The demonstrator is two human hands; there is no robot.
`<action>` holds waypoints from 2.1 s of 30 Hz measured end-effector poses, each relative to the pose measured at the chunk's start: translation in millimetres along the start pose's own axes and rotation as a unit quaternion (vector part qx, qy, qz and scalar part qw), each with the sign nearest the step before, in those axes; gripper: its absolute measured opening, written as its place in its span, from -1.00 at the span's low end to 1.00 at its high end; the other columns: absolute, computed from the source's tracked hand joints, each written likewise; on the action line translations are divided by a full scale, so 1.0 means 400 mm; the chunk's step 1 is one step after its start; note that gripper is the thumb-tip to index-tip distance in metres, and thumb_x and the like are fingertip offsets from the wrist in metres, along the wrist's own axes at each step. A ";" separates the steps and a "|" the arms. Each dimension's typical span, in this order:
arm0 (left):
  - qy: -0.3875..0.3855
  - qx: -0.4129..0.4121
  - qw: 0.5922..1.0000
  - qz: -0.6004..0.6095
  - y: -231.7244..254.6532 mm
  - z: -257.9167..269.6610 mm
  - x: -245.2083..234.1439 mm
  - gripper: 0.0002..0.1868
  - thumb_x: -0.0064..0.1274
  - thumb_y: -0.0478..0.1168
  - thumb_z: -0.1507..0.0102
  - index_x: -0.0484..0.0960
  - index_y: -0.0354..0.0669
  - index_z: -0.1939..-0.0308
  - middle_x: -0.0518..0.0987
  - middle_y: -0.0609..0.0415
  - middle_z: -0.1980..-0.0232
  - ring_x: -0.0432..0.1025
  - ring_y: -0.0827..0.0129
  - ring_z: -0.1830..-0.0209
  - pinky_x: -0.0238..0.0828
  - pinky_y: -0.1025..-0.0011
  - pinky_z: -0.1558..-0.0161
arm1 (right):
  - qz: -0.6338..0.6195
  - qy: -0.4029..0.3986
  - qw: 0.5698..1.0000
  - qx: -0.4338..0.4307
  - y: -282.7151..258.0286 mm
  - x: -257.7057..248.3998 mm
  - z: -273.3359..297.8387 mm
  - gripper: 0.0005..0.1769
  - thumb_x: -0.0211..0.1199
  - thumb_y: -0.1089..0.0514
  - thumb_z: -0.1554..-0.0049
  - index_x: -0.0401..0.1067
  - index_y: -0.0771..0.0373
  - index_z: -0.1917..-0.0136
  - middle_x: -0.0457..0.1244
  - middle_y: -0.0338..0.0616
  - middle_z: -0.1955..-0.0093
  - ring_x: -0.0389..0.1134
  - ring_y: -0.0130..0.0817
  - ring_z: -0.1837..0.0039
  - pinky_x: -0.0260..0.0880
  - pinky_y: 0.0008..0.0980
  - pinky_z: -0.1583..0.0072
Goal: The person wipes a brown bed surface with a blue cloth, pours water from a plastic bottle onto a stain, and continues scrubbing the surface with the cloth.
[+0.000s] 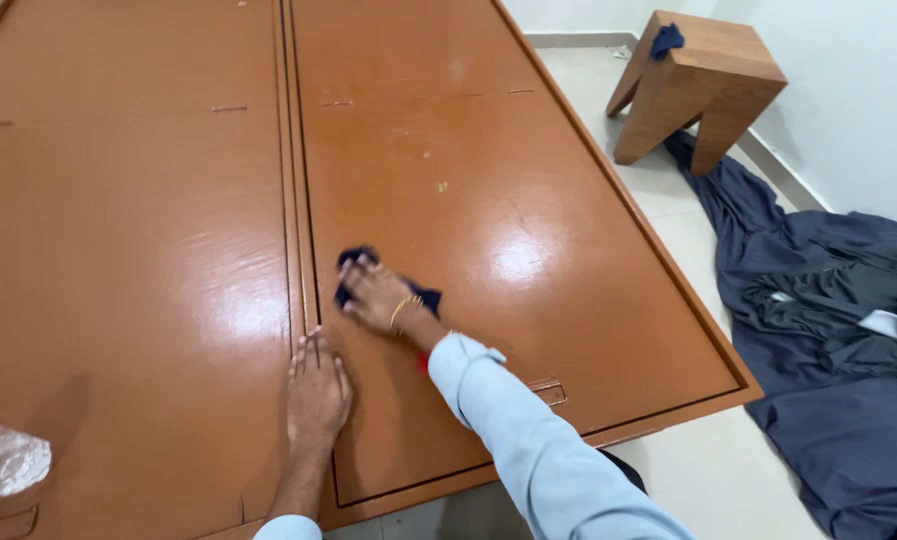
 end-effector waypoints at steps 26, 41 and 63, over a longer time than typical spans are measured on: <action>0.100 0.002 0.974 0.205 0.185 0.191 -0.064 -0.51 0.03 -0.19 -0.30 0.46 -0.37 -0.27 0.43 -0.34 -0.37 0.07 -0.26 -0.52 0.01 -0.03 -0.42 | -0.787 0.317 0.446 0.285 0.313 0.011 0.948 -0.68 0.07 0.07 -0.38 0.35 0.30 -0.29 0.37 -0.06 -0.15 0.45 -0.27 -0.10 0.48 -0.23 -0.10; 0.097 -0.021 0.935 0.340 0.318 0.265 -0.163 -0.54 0.23 -0.15 -0.19 0.56 -0.25 -0.12 0.64 -0.10 -0.09 0.49 0.05 -0.19 0.38 0.14 -0.23 | -0.358 0.208 0.902 0.121 -0.045 -0.367 0.742 -0.42 0.11 -0.05 -0.32 0.21 0.21 -0.51 0.34 0.06 -0.32 0.38 0.01 -0.34 0.35 -0.15 -0.33; -0.082 -0.043 0.599 0.795 0.430 0.318 -0.188 -0.32 -0.36 0.18 -0.46 0.50 -0.33 0.44 0.63 -0.20 0.45 0.54 0.22 0.46 0.49 0.39 0.35 | -0.758 0.011 0.648 0.073 -0.302 -0.183 0.736 -0.44 -0.22 -0.43 -0.26 0.30 -0.02 -0.13 0.25 -0.03 0.35 0.25 -0.21 0.35 0.24 -0.32 0.26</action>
Point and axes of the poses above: each hand's wrist, its own z-axis away from the middle knuckle, its own x-axis out of the palm, y = z × x, the point moved 3 cm from there along -z, towards the middle knuckle
